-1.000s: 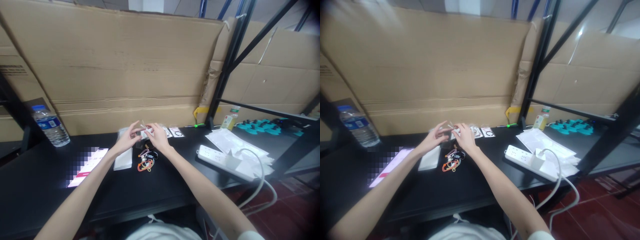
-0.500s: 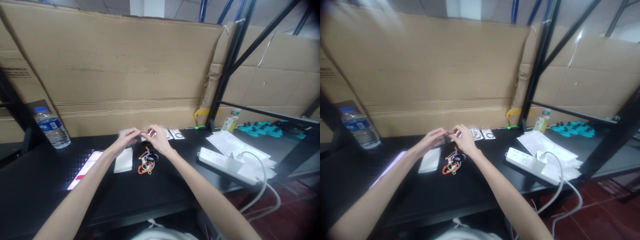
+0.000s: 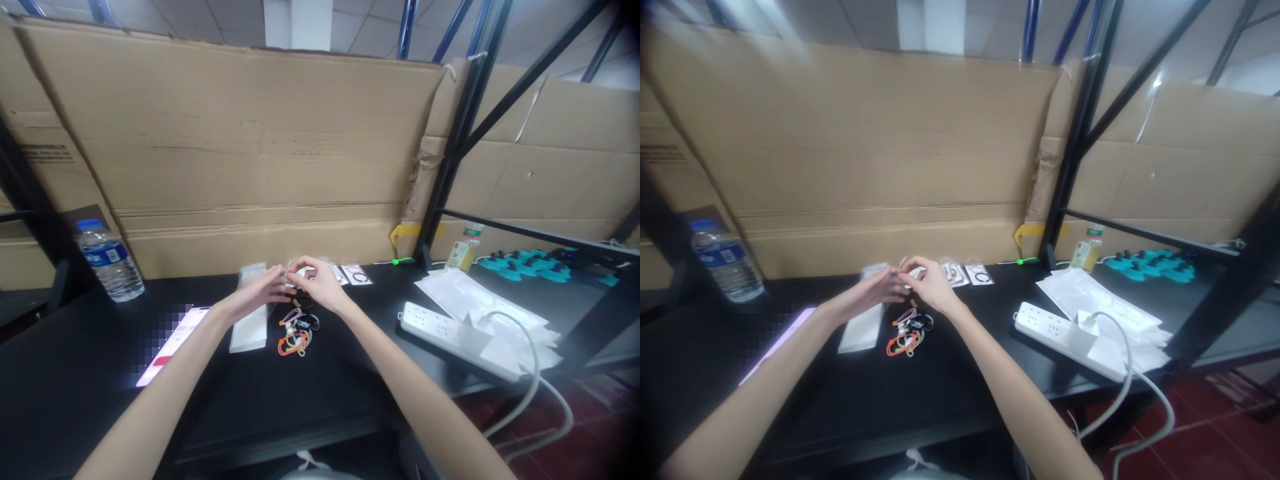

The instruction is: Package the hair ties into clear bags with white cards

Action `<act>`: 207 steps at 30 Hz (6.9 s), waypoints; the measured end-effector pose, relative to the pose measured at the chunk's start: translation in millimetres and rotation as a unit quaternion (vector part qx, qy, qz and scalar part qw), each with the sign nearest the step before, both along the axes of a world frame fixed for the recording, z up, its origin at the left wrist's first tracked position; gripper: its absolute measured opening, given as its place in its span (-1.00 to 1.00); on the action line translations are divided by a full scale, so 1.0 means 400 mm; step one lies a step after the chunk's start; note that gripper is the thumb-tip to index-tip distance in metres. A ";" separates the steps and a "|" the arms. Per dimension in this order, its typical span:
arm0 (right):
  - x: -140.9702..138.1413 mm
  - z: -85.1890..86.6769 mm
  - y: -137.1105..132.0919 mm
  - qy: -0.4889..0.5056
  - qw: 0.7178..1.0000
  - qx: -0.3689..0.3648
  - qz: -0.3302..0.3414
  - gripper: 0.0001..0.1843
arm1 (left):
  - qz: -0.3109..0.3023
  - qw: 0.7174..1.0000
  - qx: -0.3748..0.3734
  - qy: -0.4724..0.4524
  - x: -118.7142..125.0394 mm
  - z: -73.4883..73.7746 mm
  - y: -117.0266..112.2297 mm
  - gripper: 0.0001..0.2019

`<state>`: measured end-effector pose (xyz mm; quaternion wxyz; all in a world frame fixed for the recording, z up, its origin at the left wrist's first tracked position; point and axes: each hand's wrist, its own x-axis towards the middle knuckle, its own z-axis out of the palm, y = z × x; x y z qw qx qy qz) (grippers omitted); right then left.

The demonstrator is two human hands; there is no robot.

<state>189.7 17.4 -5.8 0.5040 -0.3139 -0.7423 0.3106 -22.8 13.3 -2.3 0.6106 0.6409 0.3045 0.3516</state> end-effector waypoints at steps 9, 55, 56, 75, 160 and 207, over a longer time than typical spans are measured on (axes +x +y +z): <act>0.020 0.014 -0.003 -0.001 0.991 -0.113 0.078 -0.74 | -0.013 1.000 -0.017 0.014 0.002 -0.003 0.004 -0.37; 0.033 0.032 -0.035 -0.232 0.919 -0.207 0.244 -0.51 | -0.035 0.973 0.097 0.204 0.015 0.027 -0.043 -0.40; 0.030 0.030 -0.035 -0.241 0.916 -0.210 0.243 -0.50 | -0.028 0.973 0.102 0.206 0.015 0.026 -0.044 -0.42; 0.036 0.018 -0.016 -0.195 0.945 -0.144 0.220 -0.61 | -0.031 0.980 0.057 0.186 -0.001 0.052 -0.065 -0.40; 0.028 0.037 -0.030 -0.034 0.988 0.106 -0.104 -0.84 | 0.021 0.996 -0.016 0.088 0.015 -0.008 -0.013 -0.28; -0.034 0.320 -0.015 -0.256 0.964 0.018 -0.069 -0.91 | 0.042 0.970 -0.104 -0.214 0.051 0.005 -0.028 -0.23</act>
